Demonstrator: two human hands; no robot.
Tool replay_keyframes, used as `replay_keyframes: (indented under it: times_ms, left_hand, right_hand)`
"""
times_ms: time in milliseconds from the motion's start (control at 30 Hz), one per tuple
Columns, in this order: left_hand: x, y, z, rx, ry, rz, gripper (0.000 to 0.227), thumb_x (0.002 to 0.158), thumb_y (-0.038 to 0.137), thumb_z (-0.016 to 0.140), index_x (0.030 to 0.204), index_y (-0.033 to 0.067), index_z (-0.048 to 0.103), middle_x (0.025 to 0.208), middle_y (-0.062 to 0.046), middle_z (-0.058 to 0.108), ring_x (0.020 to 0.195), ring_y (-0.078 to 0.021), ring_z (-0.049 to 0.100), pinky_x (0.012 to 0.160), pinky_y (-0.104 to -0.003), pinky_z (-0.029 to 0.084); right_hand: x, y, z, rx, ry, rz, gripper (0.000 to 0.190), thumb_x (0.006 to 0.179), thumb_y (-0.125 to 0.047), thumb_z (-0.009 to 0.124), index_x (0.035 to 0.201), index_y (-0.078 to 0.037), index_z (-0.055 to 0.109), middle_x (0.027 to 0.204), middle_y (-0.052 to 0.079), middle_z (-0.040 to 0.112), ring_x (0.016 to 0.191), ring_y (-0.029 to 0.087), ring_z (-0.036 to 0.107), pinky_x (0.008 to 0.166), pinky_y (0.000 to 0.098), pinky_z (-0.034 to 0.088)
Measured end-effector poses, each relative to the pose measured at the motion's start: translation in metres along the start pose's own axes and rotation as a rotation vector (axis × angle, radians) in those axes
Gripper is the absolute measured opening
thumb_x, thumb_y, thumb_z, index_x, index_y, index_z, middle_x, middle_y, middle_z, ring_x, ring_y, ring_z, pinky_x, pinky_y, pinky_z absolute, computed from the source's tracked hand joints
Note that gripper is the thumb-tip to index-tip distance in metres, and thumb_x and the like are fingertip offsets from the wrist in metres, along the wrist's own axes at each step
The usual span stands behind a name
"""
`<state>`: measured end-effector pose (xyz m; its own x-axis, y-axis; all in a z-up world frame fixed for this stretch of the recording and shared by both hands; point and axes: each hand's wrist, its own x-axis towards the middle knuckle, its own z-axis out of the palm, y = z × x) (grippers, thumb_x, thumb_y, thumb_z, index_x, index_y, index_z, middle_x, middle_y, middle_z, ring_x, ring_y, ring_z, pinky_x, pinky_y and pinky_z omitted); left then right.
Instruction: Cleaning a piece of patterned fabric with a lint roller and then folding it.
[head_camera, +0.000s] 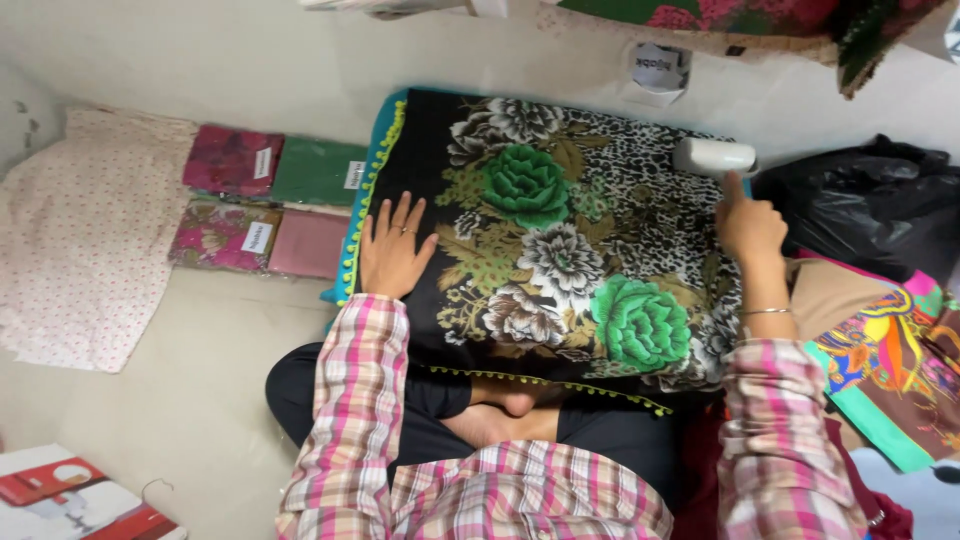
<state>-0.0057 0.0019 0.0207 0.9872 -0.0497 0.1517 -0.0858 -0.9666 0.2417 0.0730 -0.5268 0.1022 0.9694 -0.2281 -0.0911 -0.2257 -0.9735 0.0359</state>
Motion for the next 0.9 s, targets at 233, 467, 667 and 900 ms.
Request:
replay_keyframes:
  times_ms: [233,467,667,900]
  left_hand:
    - [-0.002,-0.002,-0.013,-0.328,0.025,-0.034,0.070,0.106,0.060,0.018,0.162,0.0196,0.031,0.167,-0.007,0.032,0.155,-0.0259,0.026,0.125,-0.046,0.011]
    - [-0.007,-0.020,0.008,-0.674,0.189,0.039,0.057,0.113,0.051,0.015,0.166,0.0306,0.024,0.169,0.009,0.031,0.153,-0.0167,0.033,0.128,-0.043,0.015]
    - [-0.002,-0.024,0.010,-0.669,0.179,0.037,0.058,0.114,0.048,0.029,0.163,0.0173,0.030,0.164,-0.006,0.039,0.150,-0.0278,0.038,0.125,-0.046,0.021]
    - [0.003,-0.016,0.020,-0.198,0.074,0.102,0.068,0.102,0.057,0.051,0.156,0.0157,0.046,0.160,-0.013,0.046,0.148,-0.0343,0.039,0.122,-0.053,0.021]
  right_hand:
    - [-0.052,-0.033,0.013,0.351,0.093,-0.581,0.057,0.101,-0.019,0.055,0.157,-0.017,0.048,0.150,0.021,0.057,0.129,0.044,0.056,0.099,0.0502,0.044]
    - [-0.154,-0.216,-0.005,0.101,0.249,-0.959,0.050,0.104,-0.023,0.051,0.151,-0.038,0.049,0.090,0.011,0.064,0.078,0.036,0.071,0.063,0.0492,0.059]
    - [-0.155,-0.257,0.023,0.146,0.282,-0.927,0.045,0.106,-0.028,0.046,0.149,-0.043,0.047,0.088,0.011,0.056,0.068,0.040,0.069,0.056,0.0569,0.058]
    - [-0.206,-0.120,0.019,0.148,0.079,-0.671,0.052,0.104,-0.030,0.049,0.153,-0.048,0.042,0.092,0.011,0.056,0.078,0.043,0.068,0.062,0.0582,0.058]
